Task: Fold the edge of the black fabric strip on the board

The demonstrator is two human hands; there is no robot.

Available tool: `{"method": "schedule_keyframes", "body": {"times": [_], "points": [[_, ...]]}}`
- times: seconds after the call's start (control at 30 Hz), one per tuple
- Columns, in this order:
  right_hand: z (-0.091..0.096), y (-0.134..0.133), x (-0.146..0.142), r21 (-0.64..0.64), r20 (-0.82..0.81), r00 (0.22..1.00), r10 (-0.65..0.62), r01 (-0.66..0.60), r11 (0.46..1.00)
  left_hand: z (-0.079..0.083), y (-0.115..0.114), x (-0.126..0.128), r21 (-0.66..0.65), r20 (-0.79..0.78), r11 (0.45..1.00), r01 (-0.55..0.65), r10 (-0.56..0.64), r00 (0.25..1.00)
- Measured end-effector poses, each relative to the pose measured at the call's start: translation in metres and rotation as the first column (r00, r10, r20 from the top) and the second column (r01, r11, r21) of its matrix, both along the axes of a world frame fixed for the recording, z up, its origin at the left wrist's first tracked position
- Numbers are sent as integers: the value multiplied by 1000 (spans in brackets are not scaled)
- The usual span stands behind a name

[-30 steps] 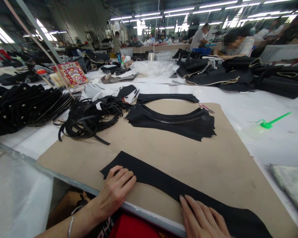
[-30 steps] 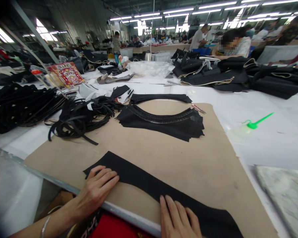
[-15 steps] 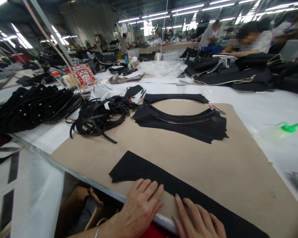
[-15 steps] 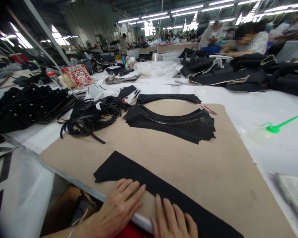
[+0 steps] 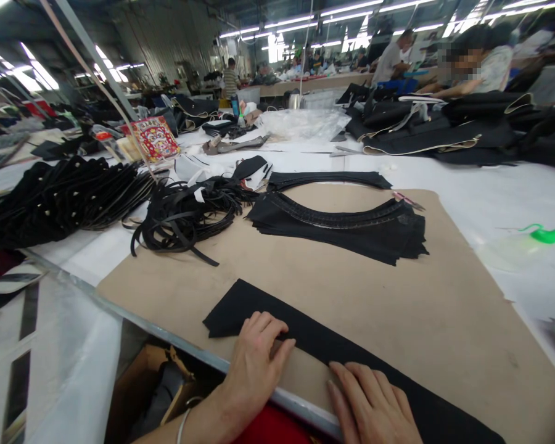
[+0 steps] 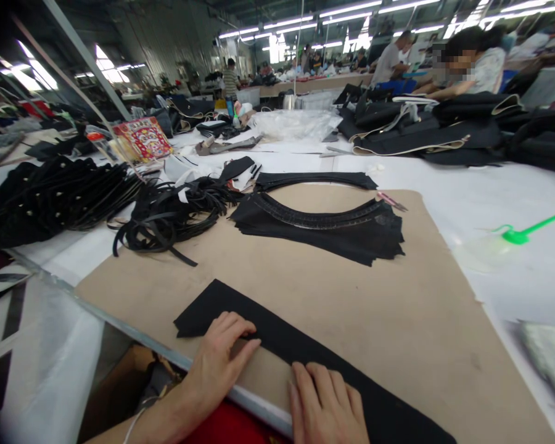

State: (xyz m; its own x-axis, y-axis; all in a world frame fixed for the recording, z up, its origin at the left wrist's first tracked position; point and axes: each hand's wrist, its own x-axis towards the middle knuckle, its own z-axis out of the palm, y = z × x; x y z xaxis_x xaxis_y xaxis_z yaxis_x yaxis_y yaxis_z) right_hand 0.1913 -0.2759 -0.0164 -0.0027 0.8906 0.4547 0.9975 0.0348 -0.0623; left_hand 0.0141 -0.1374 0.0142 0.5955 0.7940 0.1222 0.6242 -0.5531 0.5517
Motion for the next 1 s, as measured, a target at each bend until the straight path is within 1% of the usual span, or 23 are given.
{"method": "schedule_keyframes", "body": {"times": [0.07, 0.13, 0.2, 0.27, 0.37, 0.5, 0.67, 0.73, 0.83, 0.9, 1.0], "points": [[-1, 3, -3, -10, -65, 997, -32, 31, 999, 2, 1, 10, -86, -41, 995, -59, 56, 998], [-5, 1, -3, -33, -94, 994, -56, 53, 998, 3, 5, 12, -142, -59, 986, -85, 77, 995], [-9, -4, -1, -52, -100, 992, -74, 69, 996, 2, 9, 9, -199, -22, 977, -75, 72, 997], [-13, -7, 1, -55, -94, 992, -80, 75, 996, 1, 13, 6, -237, 47, 970, -52, 64, 997], [-17, -9, 2, -42, -78, 994, -75, 71, 997, 0, 13, 4, -248, 87, 967, -58, 82, 993], [-19, -8, 2, -21, -62, 995, -82, 81, 997, 0, 12, 7, -247, 24, 963, -110, 120, 992], [-21, -9, -1, 5, -60, 993, -103, 103, 995, -3, 13, 4, -295, 134, 955, -24, 66, 989], [-21, -10, -2, 7, -70, 992, -109, 110, 994, -3, 13, 4, -290, 126, 956, -42, 82, 989], [-21, -10, -3, 9, -94, 989, -114, 115, 993, -2, 12, 5, -280, 72, 955, -97, 121, 990], [-20, -10, -3, 14, -102, 988, -118, 120, 993, -2, 12, 6, -289, 83, 953, -87, 116, 990], [-19, -9, -3, 15, -94, 988, -123, 125, 992, -2, 12, 7, -294, 154, 955, -39, 88, 984]]}}
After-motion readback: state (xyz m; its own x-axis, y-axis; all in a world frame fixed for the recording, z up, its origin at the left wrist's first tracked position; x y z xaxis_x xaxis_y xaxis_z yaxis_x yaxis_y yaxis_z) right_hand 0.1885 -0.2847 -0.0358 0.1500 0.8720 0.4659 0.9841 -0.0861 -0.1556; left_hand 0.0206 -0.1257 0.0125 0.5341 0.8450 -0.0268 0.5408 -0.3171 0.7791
